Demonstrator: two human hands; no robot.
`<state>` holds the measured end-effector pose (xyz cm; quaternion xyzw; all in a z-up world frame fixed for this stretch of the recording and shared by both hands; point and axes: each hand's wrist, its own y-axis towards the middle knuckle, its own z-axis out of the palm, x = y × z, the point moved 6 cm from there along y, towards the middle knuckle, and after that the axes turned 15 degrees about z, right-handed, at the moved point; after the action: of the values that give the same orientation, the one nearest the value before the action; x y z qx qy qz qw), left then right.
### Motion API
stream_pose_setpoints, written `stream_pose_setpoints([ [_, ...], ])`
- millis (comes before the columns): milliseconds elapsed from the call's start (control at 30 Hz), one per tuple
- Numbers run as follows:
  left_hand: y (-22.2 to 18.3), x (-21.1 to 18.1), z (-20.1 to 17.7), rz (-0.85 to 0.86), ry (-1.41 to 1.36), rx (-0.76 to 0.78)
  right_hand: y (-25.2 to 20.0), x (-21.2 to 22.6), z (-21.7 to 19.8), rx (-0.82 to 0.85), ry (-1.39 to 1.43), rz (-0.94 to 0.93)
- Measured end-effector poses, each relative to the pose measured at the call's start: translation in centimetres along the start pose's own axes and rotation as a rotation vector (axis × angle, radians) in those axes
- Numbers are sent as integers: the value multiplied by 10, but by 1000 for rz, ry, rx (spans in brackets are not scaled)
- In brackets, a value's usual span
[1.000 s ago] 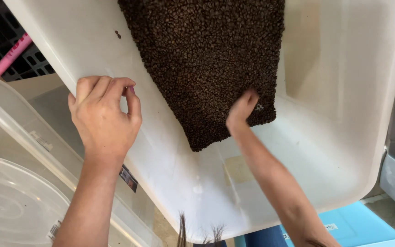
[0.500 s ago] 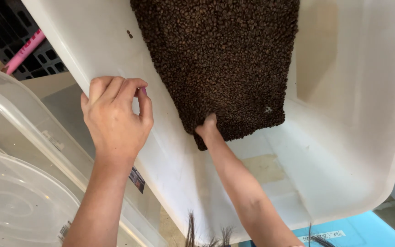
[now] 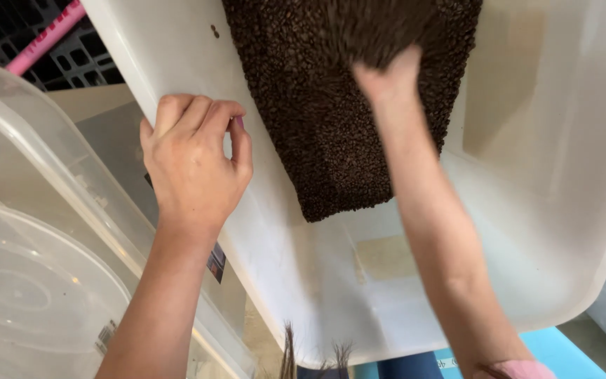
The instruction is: Inspecting and sorting roasted and green coffee beans for quality control
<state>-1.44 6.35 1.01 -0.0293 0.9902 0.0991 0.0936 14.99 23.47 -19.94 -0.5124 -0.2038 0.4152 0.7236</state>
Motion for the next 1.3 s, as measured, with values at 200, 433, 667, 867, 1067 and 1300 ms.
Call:
stream_pose_setpoints([
  [200,1,0,0,-8,1,6,-22,33,16,-5,-442,-130],
  [433,2,-1,-1,-7,10,22,-8,-67,32,-123,-1796,-1311],
  [667,2,0,0,-4,15,26,129,-162,-17,-360,-3094,-1341],
  [867,7,-1,-4,-14,13,33,205,-95,-135,-520,-3289,-1037],
  [1067,-4,4,11,-25,34,-46,82,-27,-161,-553,-3273,-817],
  [1300,-7,3,12,-73,34,-59,36,-45,-108,-319,-3066,-73],
])
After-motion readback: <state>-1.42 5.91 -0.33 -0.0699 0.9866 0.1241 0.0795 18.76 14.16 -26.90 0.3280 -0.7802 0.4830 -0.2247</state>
